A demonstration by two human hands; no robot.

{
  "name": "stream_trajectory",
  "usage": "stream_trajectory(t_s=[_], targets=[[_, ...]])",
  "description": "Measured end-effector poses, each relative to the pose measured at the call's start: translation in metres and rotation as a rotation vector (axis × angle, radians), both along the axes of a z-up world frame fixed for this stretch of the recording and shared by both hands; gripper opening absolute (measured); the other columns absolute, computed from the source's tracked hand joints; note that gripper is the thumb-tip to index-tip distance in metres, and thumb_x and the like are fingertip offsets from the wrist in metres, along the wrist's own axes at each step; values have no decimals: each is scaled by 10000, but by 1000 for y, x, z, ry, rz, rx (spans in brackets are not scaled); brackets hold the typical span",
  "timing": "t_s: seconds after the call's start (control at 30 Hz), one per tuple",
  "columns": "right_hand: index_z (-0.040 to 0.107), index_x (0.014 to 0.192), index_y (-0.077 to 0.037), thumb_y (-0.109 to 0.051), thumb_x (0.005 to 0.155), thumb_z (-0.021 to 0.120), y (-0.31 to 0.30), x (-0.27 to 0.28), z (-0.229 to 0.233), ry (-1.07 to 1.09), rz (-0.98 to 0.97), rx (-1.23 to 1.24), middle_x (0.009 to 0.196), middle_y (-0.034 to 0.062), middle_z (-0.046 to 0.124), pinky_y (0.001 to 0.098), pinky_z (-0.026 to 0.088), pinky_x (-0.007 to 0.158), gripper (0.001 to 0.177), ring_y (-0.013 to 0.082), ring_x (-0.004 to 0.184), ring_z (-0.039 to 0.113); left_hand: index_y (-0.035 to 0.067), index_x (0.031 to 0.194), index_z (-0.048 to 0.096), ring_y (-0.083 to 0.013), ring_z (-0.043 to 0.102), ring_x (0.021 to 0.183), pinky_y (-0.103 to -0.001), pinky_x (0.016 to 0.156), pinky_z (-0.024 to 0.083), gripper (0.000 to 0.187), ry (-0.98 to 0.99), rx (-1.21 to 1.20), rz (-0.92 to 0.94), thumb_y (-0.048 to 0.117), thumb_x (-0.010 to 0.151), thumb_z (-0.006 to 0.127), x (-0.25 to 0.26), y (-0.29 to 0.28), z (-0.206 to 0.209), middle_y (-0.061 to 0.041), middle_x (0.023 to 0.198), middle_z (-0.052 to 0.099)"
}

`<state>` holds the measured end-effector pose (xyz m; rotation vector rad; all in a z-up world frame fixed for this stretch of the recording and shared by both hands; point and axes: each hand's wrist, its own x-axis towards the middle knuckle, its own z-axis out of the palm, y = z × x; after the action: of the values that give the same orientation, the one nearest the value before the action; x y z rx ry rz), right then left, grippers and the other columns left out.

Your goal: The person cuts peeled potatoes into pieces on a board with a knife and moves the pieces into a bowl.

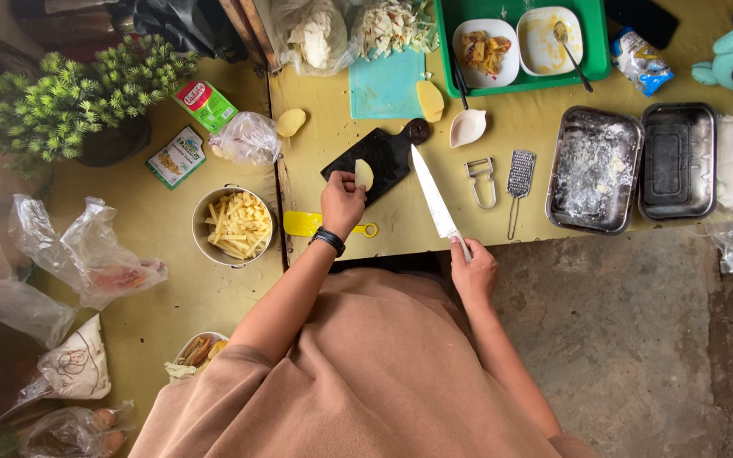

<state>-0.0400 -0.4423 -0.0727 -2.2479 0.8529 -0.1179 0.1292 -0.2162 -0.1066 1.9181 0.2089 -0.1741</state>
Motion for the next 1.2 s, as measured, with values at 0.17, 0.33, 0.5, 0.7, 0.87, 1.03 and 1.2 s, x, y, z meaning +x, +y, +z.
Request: stream_trajectory(t_s=[0.17,0.33,0.5,0.7,0.87,1.03,1.2], targets=[[723,1044,-22,-339,1004,651,4,-6,-16,-14,73,212,679,82,712,316,537,596,327,158,610,686,34,1102,631,-335,676,884,-439,789,534,353,-127,368,-203,194,834,797,-5,4,25,-148,964,704],[611,1125,11,-251,1034,560,15,1,-20,51,145,586,837,73,721,289,573,538,283,107,628,656,30,1316,572,-389,516,1195,-487,1015,426,663,-350,503,-344,186,722,822,-4,16,51,-185,1271,559],[512,1129,10,-216,1031,516,34,11,-8,116,314,548,916,61,739,301,537,467,246,129,584,626,60,1386,568,-384,476,1294,-501,1085,369,705,-692,580,-584,184,735,808,17,23,49,-136,1405,561],[507,1108,8,-184,1049,559,49,17,1,-167,490,257,906,129,773,379,567,671,207,231,716,724,11,1301,609,-360,498,1297,-476,1107,390,563,-547,498,-537,188,801,797,21,22,32,-133,1390,582],[460,1168,1,-152,1004,562,54,23,14,20,497,59,865,202,714,475,545,707,246,389,772,711,15,1268,612,-409,505,1314,-484,1137,389,483,-602,454,-405,173,840,771,7,15,21,-191,1403,567],[432,1357,6,-101,974,544,66,31,27,-76,607,-140,967,253,676,501,555,696,413,432,802,688,3,1308,603,-434,487,1342,-523,1192,338,469,-612,501,-369,177,889,721,2,5,16,-211,1411,560],[308,1608,-136,-55,957,537,69,35,32,56,712,-258,968,230,622,470,576,666,694,383,747,685,15,1334,609,-453,479,1328,-561,1190,321,480,-609,583,-360,175,889,685,1,-3,12,-233,1397,558]])
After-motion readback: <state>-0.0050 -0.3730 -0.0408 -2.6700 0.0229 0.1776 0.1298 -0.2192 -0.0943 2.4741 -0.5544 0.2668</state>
